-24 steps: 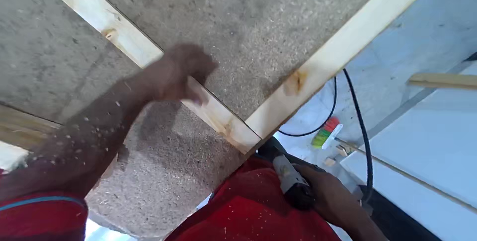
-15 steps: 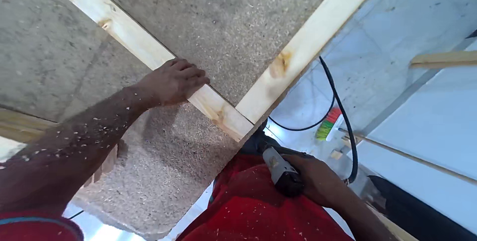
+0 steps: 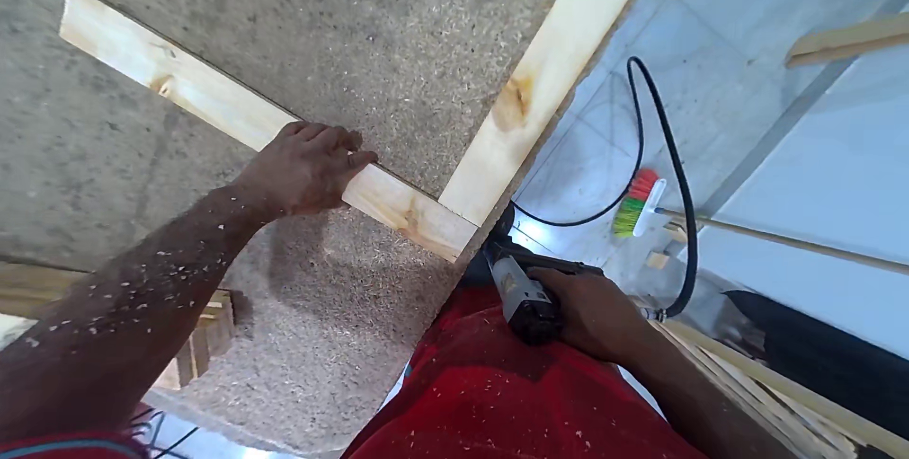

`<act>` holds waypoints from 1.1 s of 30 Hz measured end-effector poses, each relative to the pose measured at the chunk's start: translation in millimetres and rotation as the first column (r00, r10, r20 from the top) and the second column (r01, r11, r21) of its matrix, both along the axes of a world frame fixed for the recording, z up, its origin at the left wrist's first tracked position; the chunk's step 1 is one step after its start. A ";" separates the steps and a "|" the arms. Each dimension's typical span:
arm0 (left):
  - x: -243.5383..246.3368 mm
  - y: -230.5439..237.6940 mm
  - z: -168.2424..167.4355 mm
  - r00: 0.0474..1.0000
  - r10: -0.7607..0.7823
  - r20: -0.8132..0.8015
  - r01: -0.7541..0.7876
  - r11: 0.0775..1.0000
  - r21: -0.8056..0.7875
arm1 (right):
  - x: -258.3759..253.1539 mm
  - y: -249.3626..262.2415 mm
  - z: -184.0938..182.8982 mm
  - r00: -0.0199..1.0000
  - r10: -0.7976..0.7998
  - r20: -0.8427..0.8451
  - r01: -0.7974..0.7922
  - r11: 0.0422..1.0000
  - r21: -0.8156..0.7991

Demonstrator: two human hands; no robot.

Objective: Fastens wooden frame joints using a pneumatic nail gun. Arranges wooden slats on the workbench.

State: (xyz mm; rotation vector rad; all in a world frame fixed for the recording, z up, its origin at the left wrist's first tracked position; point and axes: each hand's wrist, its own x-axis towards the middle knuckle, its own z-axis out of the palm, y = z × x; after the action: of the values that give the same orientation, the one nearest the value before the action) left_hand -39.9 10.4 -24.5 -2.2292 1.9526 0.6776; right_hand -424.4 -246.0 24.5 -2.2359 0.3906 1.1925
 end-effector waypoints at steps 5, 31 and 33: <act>-0.1 -0.1 -0.5 1.000 -0.014 -0.001 0.014 1.000 -0.007 | 12.5 13.3 -8.6 0.997 -0.078 0.026 0.078 0.997 -0.007; -11.5 -1.5 0.3 1.000 0.015 -0.008 -0.015 1.000 0.013 | 23.3 17.4 -7.3 0.990 -0.123 0.066 0.125 0.992 -0.022; -29.8 -14.1 3.3 0.998 -0.008 -0.056 0.006 0.999 -0.043 | 23.5 16.7 -7.4 0.989 -0.135 0.062 0.136 0.991 -0.012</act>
State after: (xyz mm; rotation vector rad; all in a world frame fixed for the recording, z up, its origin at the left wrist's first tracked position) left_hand -69.7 -3.6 -21.2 -2.2503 2.0186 0.7124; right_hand -400.9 -229.3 17.1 -2.2157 0.5207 1.0511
